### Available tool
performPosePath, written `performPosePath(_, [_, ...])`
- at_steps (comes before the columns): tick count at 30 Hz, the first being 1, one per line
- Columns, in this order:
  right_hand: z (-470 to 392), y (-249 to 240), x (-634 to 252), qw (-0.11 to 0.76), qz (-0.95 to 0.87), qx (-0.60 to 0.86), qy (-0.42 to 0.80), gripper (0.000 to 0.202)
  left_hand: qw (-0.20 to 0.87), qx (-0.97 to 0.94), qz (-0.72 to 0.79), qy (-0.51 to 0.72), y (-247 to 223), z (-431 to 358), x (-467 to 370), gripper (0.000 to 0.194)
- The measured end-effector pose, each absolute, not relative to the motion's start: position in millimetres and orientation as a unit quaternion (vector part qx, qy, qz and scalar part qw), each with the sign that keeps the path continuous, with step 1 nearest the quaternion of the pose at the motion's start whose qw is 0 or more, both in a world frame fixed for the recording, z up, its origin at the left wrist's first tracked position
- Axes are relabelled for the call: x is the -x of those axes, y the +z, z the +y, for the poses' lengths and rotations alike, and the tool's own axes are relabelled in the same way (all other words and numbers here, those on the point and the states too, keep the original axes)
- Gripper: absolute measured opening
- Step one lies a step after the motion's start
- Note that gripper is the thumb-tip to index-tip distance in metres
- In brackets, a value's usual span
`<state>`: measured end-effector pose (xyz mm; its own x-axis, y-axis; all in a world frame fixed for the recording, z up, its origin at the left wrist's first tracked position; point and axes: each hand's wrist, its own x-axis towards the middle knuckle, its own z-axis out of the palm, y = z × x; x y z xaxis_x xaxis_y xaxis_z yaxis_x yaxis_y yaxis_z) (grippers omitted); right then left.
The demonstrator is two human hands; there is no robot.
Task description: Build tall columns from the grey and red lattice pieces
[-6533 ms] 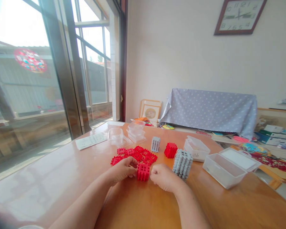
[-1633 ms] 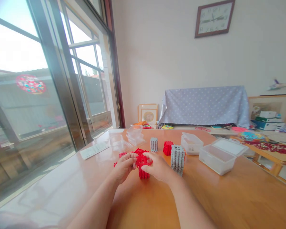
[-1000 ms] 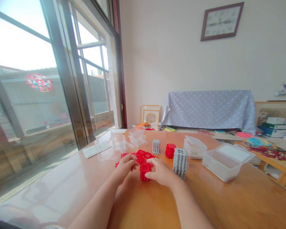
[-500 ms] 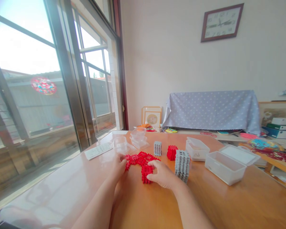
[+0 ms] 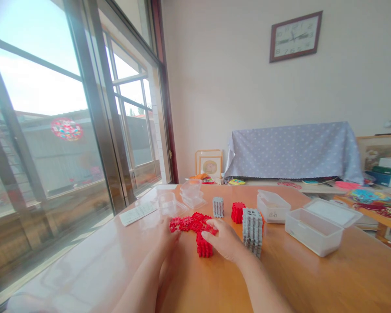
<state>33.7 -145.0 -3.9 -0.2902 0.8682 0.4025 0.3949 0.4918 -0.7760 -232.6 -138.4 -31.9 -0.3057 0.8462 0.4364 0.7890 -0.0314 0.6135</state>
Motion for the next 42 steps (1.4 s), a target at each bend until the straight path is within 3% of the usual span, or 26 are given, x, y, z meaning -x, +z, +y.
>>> performPosePath(4, [-149, 8, -32, 0.477, -0.727, 0.421, 0.258, 0.033, -0.048, -0.630, 0.577, 0.517, -24, -139, 211, 0.062])
performPosePath(9, [-163, 25, -27, 0.508, -0.717, 0.407, 0.249, 0.033, -0.029, -0.691, 0.470, 0.549, -7, -163, 177, 0.077])
performPosePath(16, [-168, 28, -15, 0.502, -0.722, 0.363, 0.308, 0.021, -0.021, -0.745, 0.393, 0.539, 5, -189, 155, 0.073])
performPosePath(20, [-164, 28, -18, 0.536, -0.676, 0.352, 0.363, 0.021, 0.095, -0.668, 0.406, 0.617, 10, -189, 152, 0.067])
performPosePath(23, [-165, 30, -19, 0.546, -0.673, 0.338, 0.366, 0.021, 0.257, -0.578, 0.413, 0.656, 15, -186, 155, 0.047])
performPosePath(29, [-164, 23, -14, 0.553, -0.729, 0.349, 0.202, 0.017, 0.521, -0.466, 0.320, 0.639, 21, -183, 161, 0.033])
performPosePath(35, [-159, 12, -13, 0.546, -0.735, 0.368, 0.165, 0.040, 0.554, -0.427, 0.281, 0.657, 18, -179, 164, 0.036])
performPosePath(42, [-158, 12, -17, 0.538, -0.710, 0.379, 0.250, 0.038, 0.549, -0.439, 0.292, 0.648, 16, -178, 165, 0.038])
